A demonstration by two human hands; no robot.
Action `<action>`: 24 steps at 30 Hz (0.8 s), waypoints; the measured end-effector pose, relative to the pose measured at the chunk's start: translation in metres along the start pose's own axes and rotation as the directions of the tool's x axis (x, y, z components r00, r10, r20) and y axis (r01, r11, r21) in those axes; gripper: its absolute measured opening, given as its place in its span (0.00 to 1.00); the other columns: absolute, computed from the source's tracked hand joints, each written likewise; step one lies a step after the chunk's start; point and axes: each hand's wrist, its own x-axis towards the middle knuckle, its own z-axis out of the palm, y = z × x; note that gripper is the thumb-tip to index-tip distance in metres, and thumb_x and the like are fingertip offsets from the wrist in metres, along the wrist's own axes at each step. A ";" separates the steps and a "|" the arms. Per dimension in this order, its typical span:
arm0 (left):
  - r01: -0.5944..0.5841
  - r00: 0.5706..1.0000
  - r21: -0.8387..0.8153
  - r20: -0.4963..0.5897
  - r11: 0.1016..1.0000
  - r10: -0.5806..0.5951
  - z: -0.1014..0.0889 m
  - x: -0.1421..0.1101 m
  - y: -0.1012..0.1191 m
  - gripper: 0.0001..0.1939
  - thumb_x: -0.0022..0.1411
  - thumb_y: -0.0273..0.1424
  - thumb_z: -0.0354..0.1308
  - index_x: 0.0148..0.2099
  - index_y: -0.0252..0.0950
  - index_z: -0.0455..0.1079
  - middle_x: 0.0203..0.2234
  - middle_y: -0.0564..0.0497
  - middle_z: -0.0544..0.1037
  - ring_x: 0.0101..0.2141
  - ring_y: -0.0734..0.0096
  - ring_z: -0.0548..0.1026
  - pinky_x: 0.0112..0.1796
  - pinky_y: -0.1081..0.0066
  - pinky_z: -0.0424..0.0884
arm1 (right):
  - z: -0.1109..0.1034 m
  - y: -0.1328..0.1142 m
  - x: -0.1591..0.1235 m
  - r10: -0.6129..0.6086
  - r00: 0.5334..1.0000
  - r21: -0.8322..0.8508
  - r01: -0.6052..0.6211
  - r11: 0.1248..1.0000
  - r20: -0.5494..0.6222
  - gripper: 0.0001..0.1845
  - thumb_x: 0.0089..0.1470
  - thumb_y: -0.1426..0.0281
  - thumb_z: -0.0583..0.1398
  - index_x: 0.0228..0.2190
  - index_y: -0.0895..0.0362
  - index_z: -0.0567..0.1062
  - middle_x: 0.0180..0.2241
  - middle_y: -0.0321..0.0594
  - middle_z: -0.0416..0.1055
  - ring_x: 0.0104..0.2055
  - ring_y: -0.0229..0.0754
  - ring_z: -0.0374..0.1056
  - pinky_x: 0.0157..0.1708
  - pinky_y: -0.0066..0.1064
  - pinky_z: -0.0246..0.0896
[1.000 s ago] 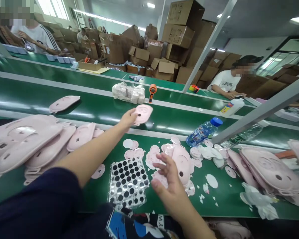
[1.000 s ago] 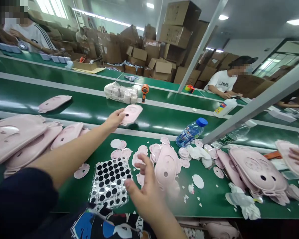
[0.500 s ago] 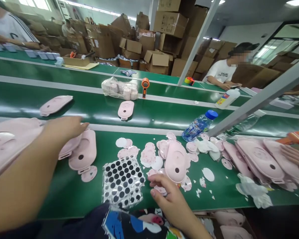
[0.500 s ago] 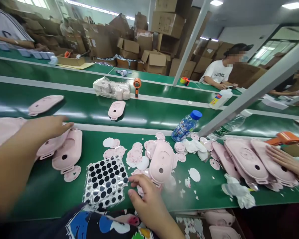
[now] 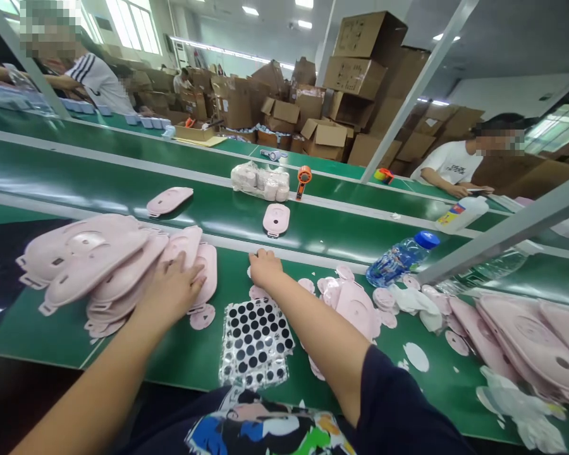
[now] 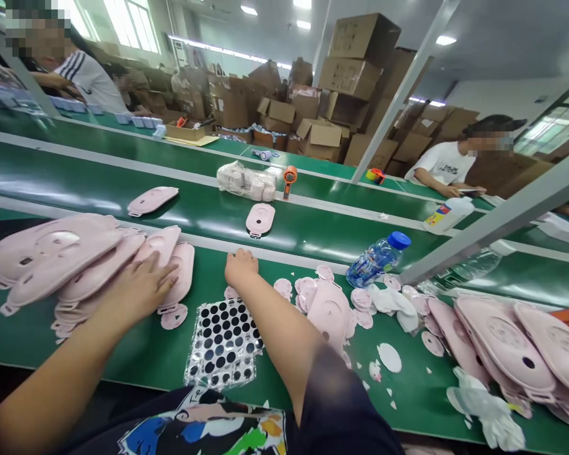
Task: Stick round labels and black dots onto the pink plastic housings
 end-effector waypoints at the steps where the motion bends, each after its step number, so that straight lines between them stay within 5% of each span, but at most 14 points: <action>1: 0.009 1.000 -0.006 -0.019 1.000 -0.009 -0.002 -0.005 -0.003 0.26 0.65 0.36 0.44 0.60 0.32 0.66 0.62 0.36 0.65 0.64 0.51 0.58 0.62 0.57 0.52 | 0.004 -0.001 0.006 0.005 1.000 -0.022 -0.005 1.000 0.002 0.20 0.63 0.65 0.60 0.55 0.57 0.68 0.58 0.47 0.64 0.57 0.51 0.64 0.54 0.50 0.63; 9: 0.328 0.945 -0.006 0.005 0.945 -0.328 -0.029 -0.006 -0.020 0.29 0.67 0.41 0.36 0.54 0.26 0.68 0.44 0.25 0.76 0.42 0.34 0.75 0.41 0.46 0.68 | 0.003 0.002 0.014 0.039 0.998 -0.125 -0.032 0.992 0.055 0.20 0.63 0.65 0.60 0.54 0.57 0.69 0.57 0.47 0.64 0.55 0.51 0.65 0.52 0.49 0.65; 15: 0.266 0.947 -0.038 0.195 0.963 -0.254 -0.019 -0.013 -0.025 0.25 0.59 0.49 0.48 0.36 0.35 0.77 0.35 0.30 0.80 0.38 0.32 0.76 0.42 0.43 0.68 | -0.001 0.009 0.013 0.001 0.991 -0.160 0.021 0.987 0.137 0.19 0.63 0.64 0.60 0.53 0.57 0.69 0.54 0.46 0.67 0.53 0.49 0.67 0.51 0.48 0.66; 21: 0.274 0.952 -0.137 0.179 0.952 -0.249 0.018 -0.033 -0.027 0.39 0.60 0.49 0.43 0.54 0.16 0.67 0.47 0.15 0.71 0.51 0.21 0.69 0.50 0.38 0.61 | -0.015 0.022 0.004 -0.103 0.985 -0.162 0.126 0.979 0.140 0.21 0.62 0.65 0.60 0.55 0.56 0.68 0.58 0.47 0.63 0.57 0.52 0.63 0.55 0.52 0.63; 24: 0.309 0.947 -0.258 0.169 0.915 -0.273 0.029 -0.028 -0.028 0.41 0.60 0.52 0.45 0.58 0.17 0.63 0.53 0.14 0.66 0.54 0.20 0.66 0.51 0.38 0.61 | -0.023 0.025 -0.003 -0.137 0.970 -0.165 0.171 0.971 0.199 0.22 0.62 0.65 0.61 0.56 0.55 0.68 0.58 0.47 0.64 0.56 0.51 0.65 0.53 0.50 0.64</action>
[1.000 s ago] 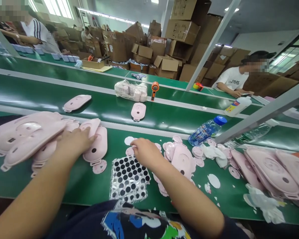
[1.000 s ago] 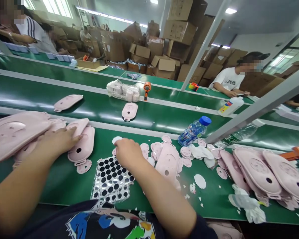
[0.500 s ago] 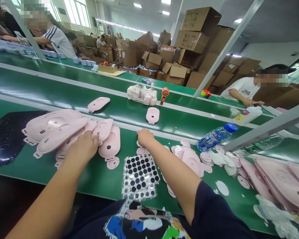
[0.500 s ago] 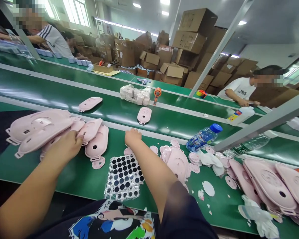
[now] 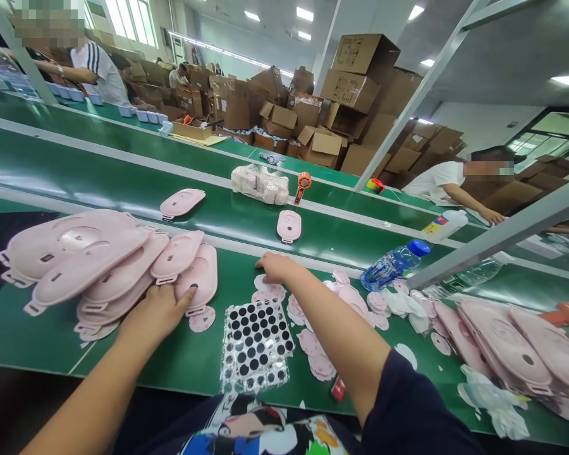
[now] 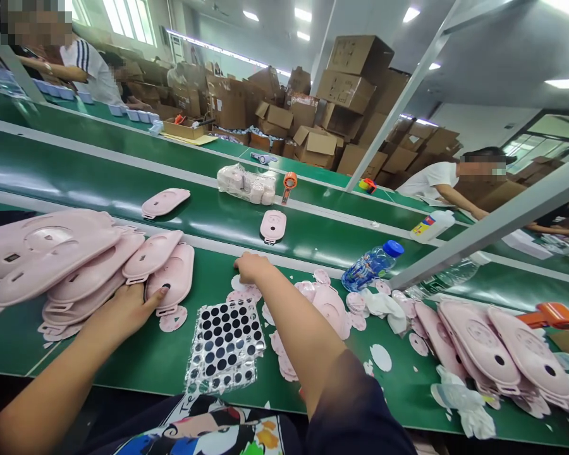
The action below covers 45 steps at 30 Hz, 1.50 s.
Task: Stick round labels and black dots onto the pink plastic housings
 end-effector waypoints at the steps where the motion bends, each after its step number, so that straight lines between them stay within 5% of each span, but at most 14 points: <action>1: -0.002 1.000 -0.060 0.002 0.998 0.002 0.002 0.004 -0.001 0.41 0.59 0.52 0.48 0.59 0.20 0.62 0.55 0.17 0.66 0.55 0.22 0.66 0.51 0.40 0.61 | -0.001 0.000 -0.002 -0.008 1.000 -0.006 0.008 1.000 0.021 0.21 0.62 0.65 0.61 0.55 0.56 0.68 0.57 0.46 0.65 0.55 0.50 0.66 0.53 0.50 0.65; 7: 0.029 0.999 -0.492 0.045 0.870 -0.008 0.005 0.014 -0.006 0.31 0.46 0.49 0.66 0.46 0.32 0.69 0.44 0.34 0.78 0.47 0.39 0.76 0.49 0.52 0.70 | 0.007 -0.006 0.000 -0.014 0.998 -0.012 0.015 1.000 0.067 0.15 0.62 0.65 0.61 0.48 0.58 0.72 0.50 0.44 0.70 0.49 0.46 0.69 0.49 0.46 0.67; 12: 0.076 0.996 -0.757 0.082 0.649 -0.021 -0.001 -0.011 0.013 0.33 0.45 0.48 0.66 0.49 0.34 0.64 0.46 0.38 0.78 0.45 0.50 0.79 0.40 0.60 0.77 | -0.003 0.001 -0.015 0.001 0.992 0.091 0.010 0.996 -0.123 0.11 0.61 0.67 0.61 0.44 0.59 0.73 0.48 0.44 0.71 0.48 0.47 0.69 0.48 0.44 0.66; 15: 0.184 0.968 -0.885 0.239 0.428 0.079 -0.006 -0.039 0.035 0.33 0.45 0.43 0.70 0.51 0.36 0.65 0.47 0.41 0.79 0.44 0.56 0.79 0.39 0.67 0.77 | -0.014 0.000 -0.051 0.010 0.973 0.215 0.041 0.976 -0.233 0.09 0.60 0.71 0.58 0.44 0.56 0.72 0.43 0.39 0.74 0.42 0.41 0.70 0.41 0.33 0.66; 18: 0.351 0.900 -0.914 0.389 0.203 0.197 -0.009 -0.064 0.059 0.35 0.41 0.37 0.74 0.51 0.37 0.68 0.48 0.41 0.79 0.46 0.54 0.78 0.38 0.70 0.77 | -0.014 -0.014 -0.096 0.004 0.908 0.318 0.142 0.937 -0.418 0.11 0.63 0.69 0.53 0.45 0.54 0.71 0.44 0.37 0.74 0.44 0.38 0.70 0.44 0.30 0.64; 19: 0.382 0.880 -0.907 0.416 0.180 0.228 -0.010 -0.070 0.066 0.35 0.39 0.36 0.75 0.51 0.37 0.69 0.48 0.41 0.79 0.48 0.51 0.77 0.38 0.70 0.77 | -0.011 -0.020 -0.110 -0.030 0.837 0.325 0.245 0.913 -0.546 0.10 0.62 0.70 0.53 0.43 0.54 0.72 0.43 0.38 0.75 0.46 0.39 0.70 0.48 0.33 0.62; 22: 0.414 0.844 -0.893 0.449 0.174 0.295 -0.008 -0.080 0.080 0.37 0.37 0.34 0.76 0.52 0.39 0.70 0.51 0.41 0.77 0.53 0.44 0.73 0.40 0.66 0.77 | 0.000 -0.031 -0.141 -0.220 0.664 0.153 0.456 0.877 -0.714 0.13 0.62 0.74 0.52 0.38 0.50 0.76 0.46 0.34 0.77 0.53 0.41 0.68 0.63 0.42 0.43; 26: 0.386 0.819 -0.892 0.449 0.235 0.358 -0.004 -0.082 0.083 0.41 0.39 0.33 0.75 0.57 0.45 0.69 0.56 0.42 0.73 0.56 0.42 0.71 0.42 0.65 0.78 | 0.008 -0.032 -0.165 -0.253 0.754 0.065 0.363 0.929 -0.606 0.22 0.56 0.72 0.57 0.51 0.46 0.73 0.58 0.29 0.69 0.67 0.46 0.51 0.67 0.49 0.15; 30: 0.403 0.756 -0.879 0.476 0.253 0.449 -0.005 -0.078 0.080 0.46 0.37 0.29 0.75 0.60 0.51 0.66 0.57 0.46 0.73 0.54 0.44 0.73 0.42 0.63 0.78 | 0.010 -0.032 -0.180 -0.304 0.813 0.028 0.365 0.930 -0.497 0.29 0.53 0.67 0.57 0.58 0.44 0.68 0.64 0.28 0.60 0.71 0.50 0.41 0.66 0.51 0.07; 34: 0.564 0.685 -0.799 0.593 0.208 0.423 -0.004 -0.077 0.087 0.33 0.38 0.38 0.74 0.50 0.41 0.74 0.44 0.40 0.80 0.42 0.43 0.79 0.36 0.60 0.79 | 0.012 -0.023 -0.182 -0.416 0.788 -0.004 0.465 0.885 -0.454 0.30 0.52 0.67 0.58 0.57 0.40 0.69 0.64 0.24 0.60 0.71 0.52 0.39 0.66 0.52 0.08; 36: 0.578 0.690 -0.785 0.616 0.224 0.379 0.000 -0.078 0.093 0.31 0.38 0.41 0.73 0.47 0.39 0.74 0.38 0.42 0.81 0.37 0.47 0.80 0.33 0.61 0.78 | 0.013 -0.020 -0.179 -0.445 0.770 0.017 0.508 0.861 -0.457 0.26 0.53 0.66 0.58 0.54 0.40 0.72 0.62 0.24 0.63 0.70 0.52 0.41 0.66 0.52 0.12; 41: 0.235 0.854 -0.878 0.391 0.416 0.342 0.014 -0.080 0.099 0.36 0.44 0.45 0.71 0.54 0.39 0.70 0.45 0.42 0.79 0.47 0.46 0.76 0.39 0.63 0.76 | 0.018 -0.031 -0.168 -0.222 0.757 0.148 0.387 0.910 -0.614 0.13 0.63 0.70 0.54 0.42 0.48 0.78 0.49 0.31 0.76 0.59 0.47 0.59 0.60 0.44 0.42; 45: -0.005 0.901 -0.824 0.243 0.567 0.360 0.013 -0.078 0.099 0.36 0.50 0.46 0.67 0.59 0.39 0.68 0.52 0.42 0.76 0.51 0.44 0.73 0.48 0.58 0.72 | 0.018 -0.042 -0.162 -0.183 0.742 0.088 0.310 0.947 -0.645 0.11 0.66 0.69 0.54 0.43 0.52 0.77 0.45 0.40 0.75 0.48 0.47 0.63 0.50 0.44 0.50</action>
